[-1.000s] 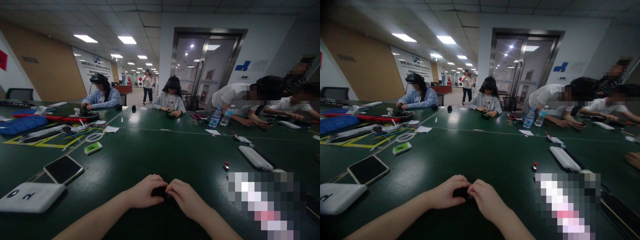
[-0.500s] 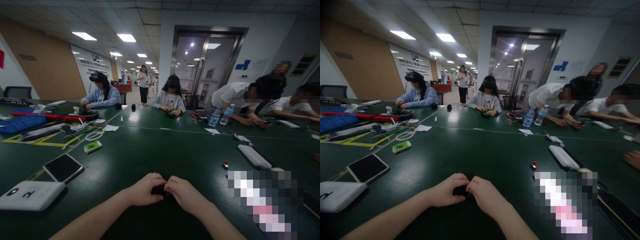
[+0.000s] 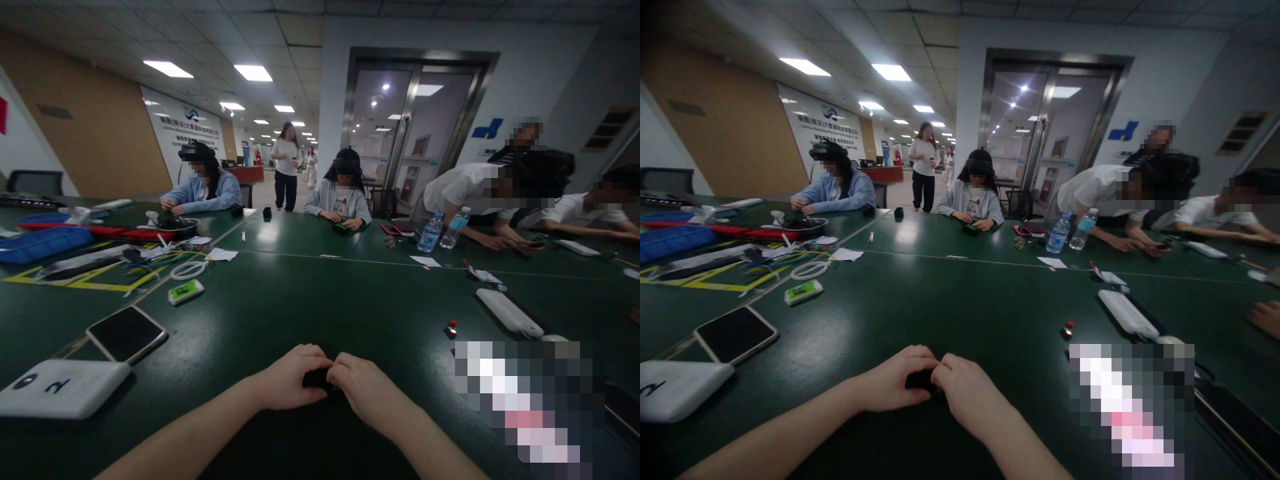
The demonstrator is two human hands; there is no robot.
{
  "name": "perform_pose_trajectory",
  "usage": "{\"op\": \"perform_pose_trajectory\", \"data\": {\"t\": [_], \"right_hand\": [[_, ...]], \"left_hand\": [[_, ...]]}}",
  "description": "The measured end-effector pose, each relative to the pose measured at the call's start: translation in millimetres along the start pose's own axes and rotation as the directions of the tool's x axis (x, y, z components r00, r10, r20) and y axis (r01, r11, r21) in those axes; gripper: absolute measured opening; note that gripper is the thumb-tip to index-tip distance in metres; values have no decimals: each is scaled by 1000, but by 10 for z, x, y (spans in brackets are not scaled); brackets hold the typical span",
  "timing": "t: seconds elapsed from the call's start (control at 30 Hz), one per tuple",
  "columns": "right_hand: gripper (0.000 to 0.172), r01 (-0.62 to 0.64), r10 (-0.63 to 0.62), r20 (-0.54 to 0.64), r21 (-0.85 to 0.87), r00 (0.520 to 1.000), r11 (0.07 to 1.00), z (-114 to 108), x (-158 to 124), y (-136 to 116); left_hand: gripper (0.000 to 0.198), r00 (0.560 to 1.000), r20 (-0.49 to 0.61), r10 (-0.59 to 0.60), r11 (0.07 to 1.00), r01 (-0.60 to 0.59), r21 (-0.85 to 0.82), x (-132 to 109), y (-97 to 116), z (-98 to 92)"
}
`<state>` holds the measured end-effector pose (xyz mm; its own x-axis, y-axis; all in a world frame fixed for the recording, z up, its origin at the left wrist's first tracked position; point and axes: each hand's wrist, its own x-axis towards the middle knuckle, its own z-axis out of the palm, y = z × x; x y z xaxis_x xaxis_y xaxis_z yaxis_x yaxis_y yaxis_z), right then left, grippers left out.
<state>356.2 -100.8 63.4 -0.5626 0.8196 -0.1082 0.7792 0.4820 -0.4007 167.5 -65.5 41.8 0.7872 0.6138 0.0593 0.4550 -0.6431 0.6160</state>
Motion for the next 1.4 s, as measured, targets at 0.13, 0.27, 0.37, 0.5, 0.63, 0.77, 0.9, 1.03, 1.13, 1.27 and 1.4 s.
{"op": "perform_pose_trajectory", "data": {"t": [0.13, 0.27, 0.37, 0.5, 0.63, 0.77, 0.9, 1.03, 1.13, 1.27, 1.4], "right_hand": [[24, -29, 40, -61, 165, 997, 986, 23, 6, 61], [22, -10, 39, -110, 251, 993, 968, 46, -2, 126], [21, 11, 13, -89, 266, 996, 964, 23, -48, 144], [22, 12, 0, -49, 252, 999, 968, 10, -107, 144], [23, 0, 15, -60, 241, 998, 971, 44, -112, 143], [22, -54, 79, -72, 295, 994, 954, 81, -101, 157], [22, -78, 128, -132, 328, 983, 942, 124, -91, 167], [22, -85, 151, -159, 364, 976, 927, 173, -78, 176], [23, -67, 145, -146, 439, 979, 896, 192, -61, 238], [33, -104, 243, -169, 578, 955, 809, 154, -38, 451], [29, -178, 351, -193, 588, 916, 789, 100, -24, 711]], "left_hand": [[29, 1000, -4, 11, 1000, -11, 6, -2, -2, 3], [30, 1000, -3, 31, 1000, -31, 4, -1, 14, -6], [33, 1000, -2, 23, 1000, -23, -5, -1, 29, -16], [34, 1000, -5, 11, 1000, -11, -16, -5, 30, -17], [36, 1000, -9, 6, 1000, -6, -20, -7, 15, -5], [38, 1000, -4, -7, 1000, 7, -21, -3, 12, 8], [41, 1000, -13, -28, 1000, 28, -6, -8, 32, 9], [41, 1000, -22, -2, 1000, 3, 31, -31, 66, 11], [39, 999, -1, 48, 993, -48, 110, -45, 79, 29], [35, 998, 31, 63, 973, -68, 220, -74, 46, 11], [42, 997, -35, -63, 955, 70, 288, -164, -144, -149]]}}
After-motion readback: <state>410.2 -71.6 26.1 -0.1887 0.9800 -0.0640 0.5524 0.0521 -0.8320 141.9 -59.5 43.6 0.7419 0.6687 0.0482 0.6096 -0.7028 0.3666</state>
